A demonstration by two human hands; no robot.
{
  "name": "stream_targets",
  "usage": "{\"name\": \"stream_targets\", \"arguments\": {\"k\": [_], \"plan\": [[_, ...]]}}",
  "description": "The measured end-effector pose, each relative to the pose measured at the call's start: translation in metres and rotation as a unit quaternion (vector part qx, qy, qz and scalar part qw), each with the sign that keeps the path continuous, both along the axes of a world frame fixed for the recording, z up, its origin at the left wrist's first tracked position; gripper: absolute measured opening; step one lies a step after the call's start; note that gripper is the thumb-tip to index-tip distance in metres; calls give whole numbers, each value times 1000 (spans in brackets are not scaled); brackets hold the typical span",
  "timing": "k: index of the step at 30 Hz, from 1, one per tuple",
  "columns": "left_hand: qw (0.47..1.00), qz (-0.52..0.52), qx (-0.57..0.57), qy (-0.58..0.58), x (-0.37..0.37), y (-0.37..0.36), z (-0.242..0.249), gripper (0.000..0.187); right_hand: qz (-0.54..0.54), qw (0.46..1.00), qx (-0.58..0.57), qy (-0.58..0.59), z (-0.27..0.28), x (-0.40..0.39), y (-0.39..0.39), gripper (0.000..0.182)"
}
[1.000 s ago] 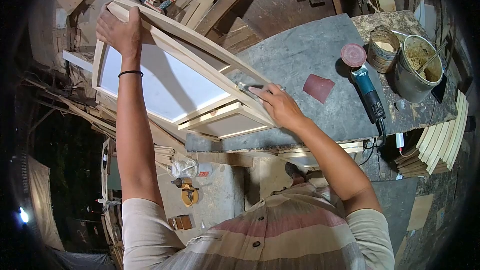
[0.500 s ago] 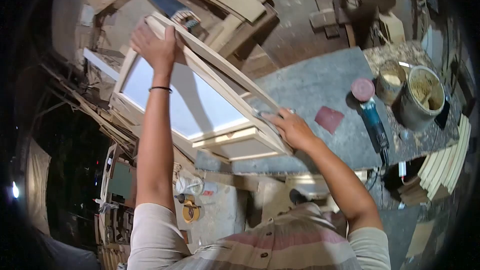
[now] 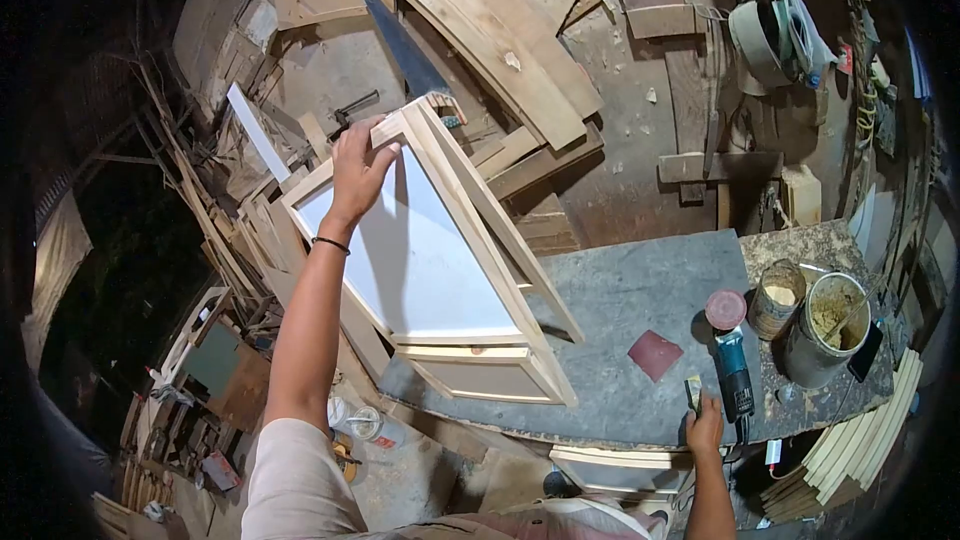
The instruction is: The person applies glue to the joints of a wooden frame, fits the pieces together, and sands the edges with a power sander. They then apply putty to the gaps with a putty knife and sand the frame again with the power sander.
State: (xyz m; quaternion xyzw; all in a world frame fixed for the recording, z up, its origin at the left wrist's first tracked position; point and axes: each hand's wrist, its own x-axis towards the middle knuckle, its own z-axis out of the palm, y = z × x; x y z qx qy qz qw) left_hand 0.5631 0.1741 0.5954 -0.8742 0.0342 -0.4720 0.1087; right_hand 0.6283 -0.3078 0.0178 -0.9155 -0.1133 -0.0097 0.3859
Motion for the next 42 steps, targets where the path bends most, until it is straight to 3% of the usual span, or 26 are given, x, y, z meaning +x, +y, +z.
{"name": "stream_targets", "arguments": {"k": [4, 6, 9, 11, 12, 14, 16, 18, 20, 25, 32, 39, 42], "plan": [[1000, -5, -18, -15, 4, -3, -2, 49, -6, 998, 13, -61, -1, 4, 2, 61], [1000, 1, -15, -18, 4, -5, -3, 49, -3, 997, 69, 15, 3, 10, 10, 60], [1000, 9, -14, -23, 3, -8, -3, 49, 18, 984, 175, -4, 10, 21, 34, 52], [999, -1, -23, -29, 4, -5, -4, 50, 51, 974, 219, -2, 38, 32, 57, 45], [999, 2, -47, -27, 4, -6, -3, 49, 90, 954, 283, 26, 85, 28, 69, 35], [994, -2, -97, -45, 8, -12, -2, 49, 120, 922, 325, 173, 167, 29, 93, 26], [990, 29, -106, -88, 15, -20, -2, 54, 170, 920, 332, 123, 238, 31, 115, 28], [989, 32, -93, -111, 18, -23, -3, 57, 235, 919, 311, -49, 308, 24, 135, 33], [988, 37, -96, -117, 15, -21, -4, 57, 286, 876, 278, -272, 373, 18, 157, 38], [987, -24, -54, -147, 13, -6, -11, 42, 291, 839, 117, -444, 491, -2, 199, 47], [978, -95, -72, -172, 11, 0, -14, 44, 190, 759, 19, -622, 533, 10, 260, 50], [974, -118, -84, -172, 10, 3, -15, 50, 161, 735, -34, -658, 539, 14, 277, 49], [974, -121, -81, -175, 11, 3, -15, 50, 185, 758, -37, -625, 539, 9, 274, 47]]}}
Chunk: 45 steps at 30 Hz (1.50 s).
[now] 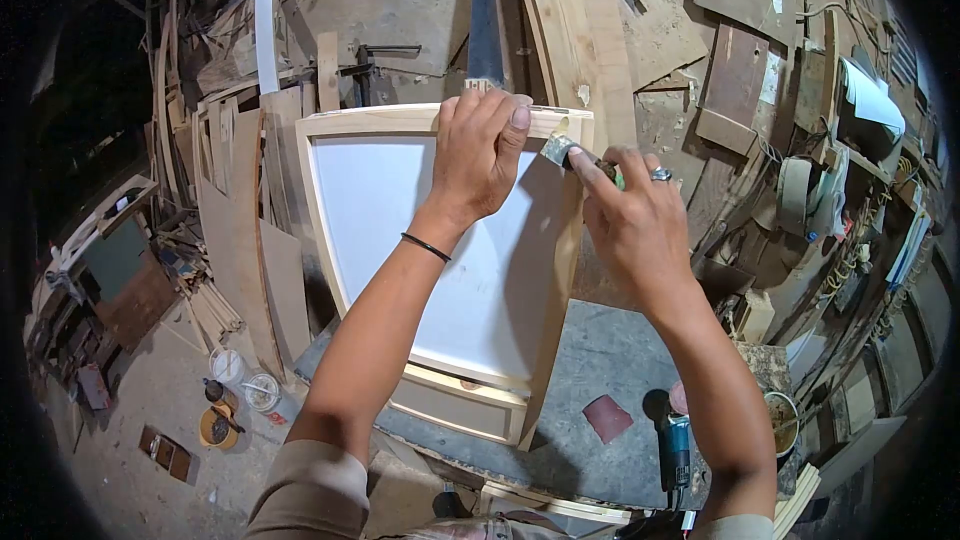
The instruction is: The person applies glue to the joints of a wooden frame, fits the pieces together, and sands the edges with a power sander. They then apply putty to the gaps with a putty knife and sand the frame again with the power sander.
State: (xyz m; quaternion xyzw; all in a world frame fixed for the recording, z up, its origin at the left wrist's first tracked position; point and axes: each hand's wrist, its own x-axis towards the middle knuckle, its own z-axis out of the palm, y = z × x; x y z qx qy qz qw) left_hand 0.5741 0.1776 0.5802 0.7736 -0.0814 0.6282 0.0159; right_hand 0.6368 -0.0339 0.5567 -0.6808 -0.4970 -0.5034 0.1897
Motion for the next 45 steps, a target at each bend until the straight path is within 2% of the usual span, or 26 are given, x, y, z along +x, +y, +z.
{"name": "stream_targets", "arguments": {"k": [4, 10, 13, 15, 16, 18, 19, 20, 22, 23, 24, 26, 30, 37, 39, 45], "plan": [[1000, 3, 4, 2, 0, -1, 0, 50, 29, 998, 44, 19, 5, 1, 3, 45], [1000, -12, -1, -11, 2, -2, 0, 41, 41, 999, 15, 32, 6, -3, 1, 43], [1000, 1, 7, -8, 2, -2, -1, 41, 32, 997, 57, 44, 5, -1, 2, 42], [1000, 10, 0, 2, 2, -2, 0, 46, 75, 994, -23, 78, 1, 0, -3, 41], [1000, 8, 6, 6, 3, -3, 1, 46, 73, 994, -17, 81, -1, -1, -8, 41], [1000, 16, 16, -10, 5, -2, -1, 46, 174, 958, 26, 226, -8, -5, -22, 40], [1000, 19, 18, -14, 6, -2, -1, 47, 227, 938, 81, 251, -18, -2, -30, 40], [1000, 15, 23, -9, 9, -1, -1, 47, 223, 937, 88, 254, -30, 2, -38, 40], [999, 17, 25, -31, 12, 1, -3, 42, 248, 901, 184, 304, -62, 10, -50, 38], [999, 20, 26, -31, 14, 2, -3, 45, 256, 874, 203, 361, -79, 9, -53, 37], [999, 18, 32, -23, 16, 3, -4, 45, 255, 870, 211, 366, -100, 11, -53, 37], [997, 38, 43, -50, 19, 3, -5, 48, 264, 798, 202, 502, -137, 14, -53, 36], [998, 59, 28, -26, 20, -1, -5, 46, 287, 780, 188, 524, -159, 6, -48, 36], [996, 82, 41, -12, 20, -7, -6, 45, 333, 762, 195, 521, -163, 9, -45, 37], [995, 87, 43, -18, 24, -6, -4, 44, 353, 781, 201, 474, -164, 13, -42, 37], [993, 109, 36, 0, 30, -9, -6, 44, 405, 741, 223, 487, -157, 28, -40, 36]]}}
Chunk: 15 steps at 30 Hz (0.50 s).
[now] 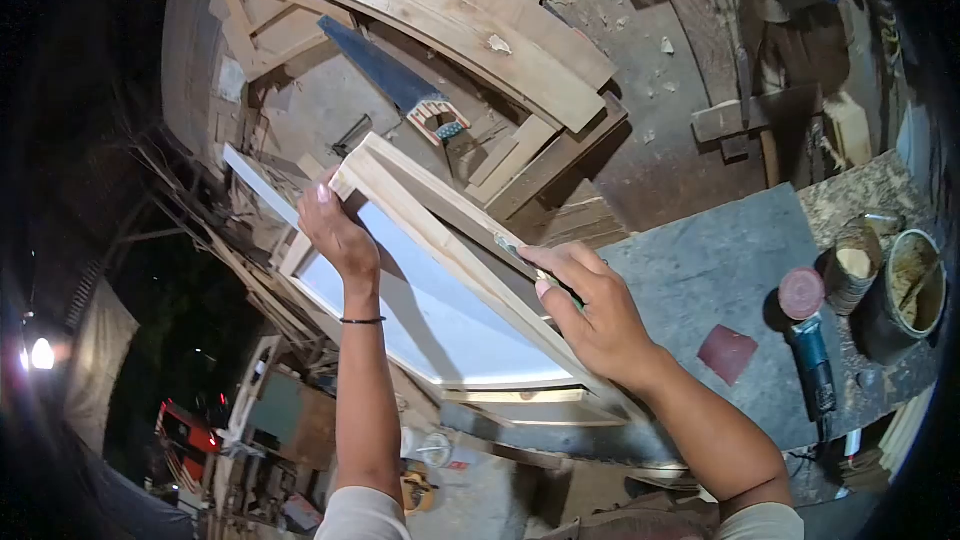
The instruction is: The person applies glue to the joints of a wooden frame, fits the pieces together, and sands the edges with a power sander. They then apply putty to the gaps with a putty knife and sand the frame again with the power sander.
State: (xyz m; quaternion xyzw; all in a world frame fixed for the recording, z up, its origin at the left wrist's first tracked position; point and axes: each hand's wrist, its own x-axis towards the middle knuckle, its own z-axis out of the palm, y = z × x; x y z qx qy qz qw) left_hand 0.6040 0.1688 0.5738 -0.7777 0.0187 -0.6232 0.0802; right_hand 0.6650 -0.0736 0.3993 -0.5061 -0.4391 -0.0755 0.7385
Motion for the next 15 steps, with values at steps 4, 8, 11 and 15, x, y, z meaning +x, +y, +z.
{"name": "stream_targets", "arguments": {"k": [4, 8, 11, 15], "plan": [[1000, -4, -27, -1, 3, 10, -4, 45, 35, 999, 22, 16, -1, 6, 6, 35], [999, -14, -28, -5, 4, 11, -4, 46, 35, 999, 25, 9, -3, 4, 11, 34], [1000, 4, -25, -13, 4, 8, -4, 46, 29, 999, 31, -5, 8, 7, 12, 34], [1000, 20, -7, -11, 2, 4, -3, 45, -4, 996, 64, -60, 41, 21, 25, 34]]}}
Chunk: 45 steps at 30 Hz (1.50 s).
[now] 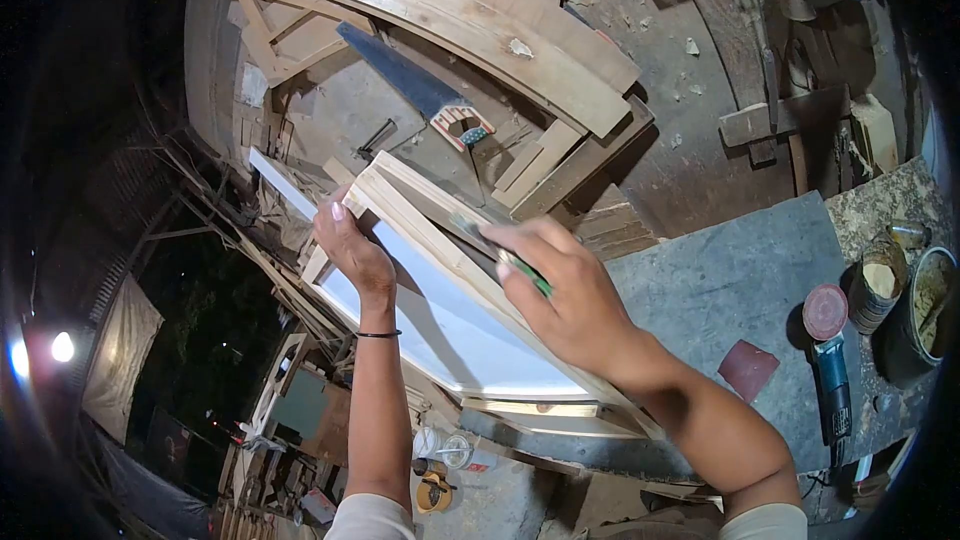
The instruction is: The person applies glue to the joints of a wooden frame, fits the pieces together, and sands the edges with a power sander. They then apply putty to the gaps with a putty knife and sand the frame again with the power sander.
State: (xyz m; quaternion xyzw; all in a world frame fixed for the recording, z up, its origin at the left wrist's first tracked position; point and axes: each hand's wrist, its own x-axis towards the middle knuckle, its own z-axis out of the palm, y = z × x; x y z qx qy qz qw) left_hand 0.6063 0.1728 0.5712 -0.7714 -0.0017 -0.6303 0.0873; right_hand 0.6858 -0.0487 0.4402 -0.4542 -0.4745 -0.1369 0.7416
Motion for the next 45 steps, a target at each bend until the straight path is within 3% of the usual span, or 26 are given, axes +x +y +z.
{"name": "stream_targets", "arguments": {"k": [9, 18, 20, 29, 34, 40, 45], "plan": [[1000, -11, -2, 7, -2, -3, 3, 42, -50, 998, 6, -40, 62, 4, 36, 37], [1000, 2, 1, 12, -5, -10, 4, 38, -94, 991, -54, -79, 66, 8, 24, 33], [1000, -4, -2, 8, -4, -9, 3, 38, -70, 994, 4, -78, 69, 10, 23, 33], [1000, -5, 3, 5, -4, -6, 3, 39, 32, 993, 0, -112, 59, 18, 32, 37], [1000, -4, 4, 6, -5, -8, 4, 39, -21, 993, 12, -114, 72, 27, 30, 35], [1000, -3, 8, 1, -5, -7, 4, 38, -36, 982, -105, -151, 78, 28, 11, 33], [1000, -9, 8, -1, -4, -8, 4, 37, -50, 984, -68, -157, 89, 29, 12, 35]]}}
